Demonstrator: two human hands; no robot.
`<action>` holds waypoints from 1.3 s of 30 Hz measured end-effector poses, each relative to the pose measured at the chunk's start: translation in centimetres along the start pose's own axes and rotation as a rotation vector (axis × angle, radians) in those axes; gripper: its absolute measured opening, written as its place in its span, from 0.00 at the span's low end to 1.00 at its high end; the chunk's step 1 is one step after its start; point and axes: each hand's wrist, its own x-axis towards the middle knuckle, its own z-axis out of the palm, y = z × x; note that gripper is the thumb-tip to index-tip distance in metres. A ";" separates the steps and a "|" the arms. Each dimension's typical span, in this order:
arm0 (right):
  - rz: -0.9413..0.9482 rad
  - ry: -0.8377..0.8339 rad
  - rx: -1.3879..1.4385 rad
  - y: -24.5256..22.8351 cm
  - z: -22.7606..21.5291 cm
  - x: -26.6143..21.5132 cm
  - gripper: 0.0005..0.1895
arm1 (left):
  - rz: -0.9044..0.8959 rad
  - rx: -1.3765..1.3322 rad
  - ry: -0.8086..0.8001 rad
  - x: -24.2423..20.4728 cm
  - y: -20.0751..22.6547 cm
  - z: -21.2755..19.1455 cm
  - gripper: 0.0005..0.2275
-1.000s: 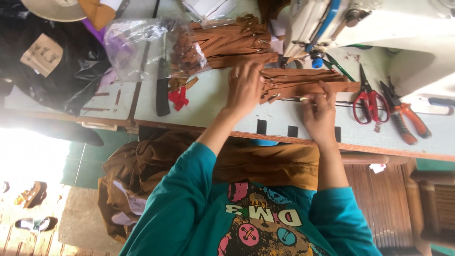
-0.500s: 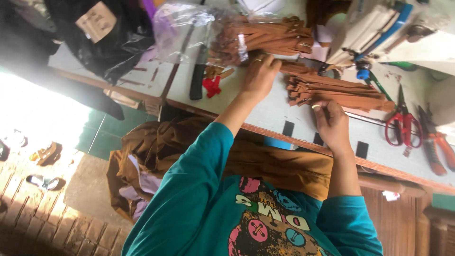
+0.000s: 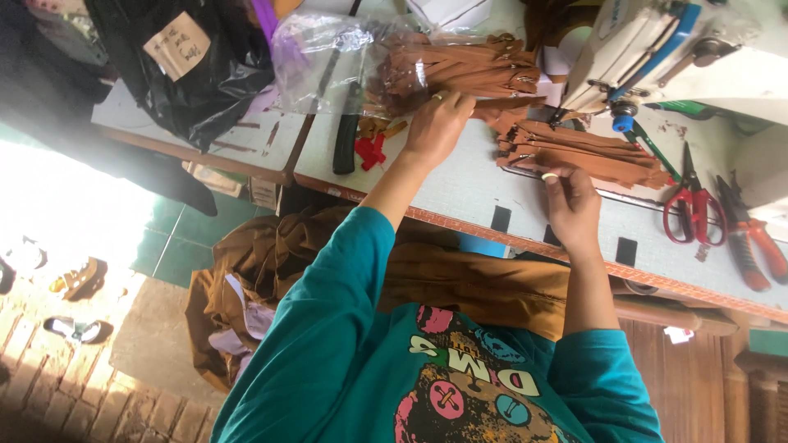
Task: A worker is seen arranging and aligning a series of brown zipper strips on a sewing factory workbench, likely preparing them for a subsequent assembly or sewing process.
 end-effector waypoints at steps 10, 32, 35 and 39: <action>0.129 0.031 0.112 -0.7 -0.6 -0.1 0.04 | -0.218 -0.378 -0.296 3.2 1.5 -5.2 0.05; 0.250 -0.076 0.282 -9.7 -3.9 -5.5 0.06 | -0.062 -0.449 -0.297 -4.3 6.6 -1.3 0.25; 0.213 -0.081 0.272 -9.7 -3.5 -5.4 0.05 | -0.009 -0.433 -0.317 -1.3 4.6 -5.3 0.19; 0.175 -0.081 0.232 -9.6 -2.9 -5.5 0.04 | -0.079 -0.360 -0.244 -0.5 2.9 -6.7 0.16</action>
